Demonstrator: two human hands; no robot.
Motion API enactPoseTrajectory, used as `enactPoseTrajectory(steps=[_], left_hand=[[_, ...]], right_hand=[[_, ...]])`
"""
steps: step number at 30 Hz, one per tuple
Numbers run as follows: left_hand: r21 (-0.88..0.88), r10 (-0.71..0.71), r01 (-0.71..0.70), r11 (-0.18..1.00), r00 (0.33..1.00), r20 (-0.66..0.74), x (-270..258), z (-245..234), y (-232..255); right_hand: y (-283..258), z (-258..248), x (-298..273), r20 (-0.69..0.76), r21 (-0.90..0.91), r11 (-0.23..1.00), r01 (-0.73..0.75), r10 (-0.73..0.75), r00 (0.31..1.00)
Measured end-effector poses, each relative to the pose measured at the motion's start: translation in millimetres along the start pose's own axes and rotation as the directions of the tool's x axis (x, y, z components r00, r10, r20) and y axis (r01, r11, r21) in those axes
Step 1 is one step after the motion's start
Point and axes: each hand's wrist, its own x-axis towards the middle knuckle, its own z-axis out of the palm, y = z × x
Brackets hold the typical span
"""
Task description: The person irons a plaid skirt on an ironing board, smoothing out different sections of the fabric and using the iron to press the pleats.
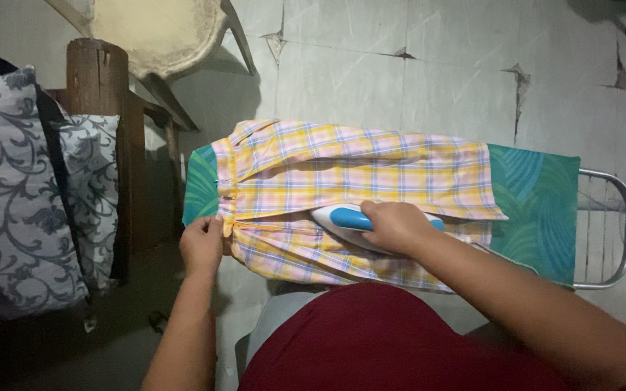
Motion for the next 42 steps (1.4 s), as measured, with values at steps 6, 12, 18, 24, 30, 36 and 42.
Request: enactPoseTrajectory(steps=[6,12,18,24,30,36,42], left_hand=[[0.095,0.029,-0.029,0.995,1.0,-0.001,9.7,2.8,-15.4],[0.113,0.15,-0.146,0.983,0.988,-0.021,12.6,7.9,-34.0],[0.105,0.04,-0.037,0.994,0.999,-0.025,12.7,7.8,-25.7],[0.052,-0.065,0.064,0.997,0.998,0.017,-1.8,1.3,-1.8],[0.24,0.074,-0.059,0.969,0.996,-0.053,9.3,7.6,-19.3],[0.2,-0.044,0.051,0.978,0.998,-0.042,-7.2,6.7,-3.9],[0.276,0.043,-0.047,0.96,0.999,0.018,-4.3,1.1,-7.2]], right_hand=[[-8.7,-2.2,0.5,-0.003,0.029,1.0,-0.006,0.006,1.0],[52.1,15.0,-18.6,-0.047,-0.011,1.0,0.004,-0.004,0.999],[145.7,26.1,-57.2,0.044,-0.048,0.987,-0.156,0.158,0.986],[233.9,55.3,-90.0,-0.032,-0.029,0.986,-0.164,0.163,0.986],[333.3,70.8,-161.0,0.07,0.262,0.737,-0.623,0.629,0.774],[458.5,125.4,-200.8,-0.007,0.337,0.444,-0.83,0.883,0.47],[506.6,141.6,-193.9,-0.045,0.528,0.401,-0.748,0.893,0.447]])
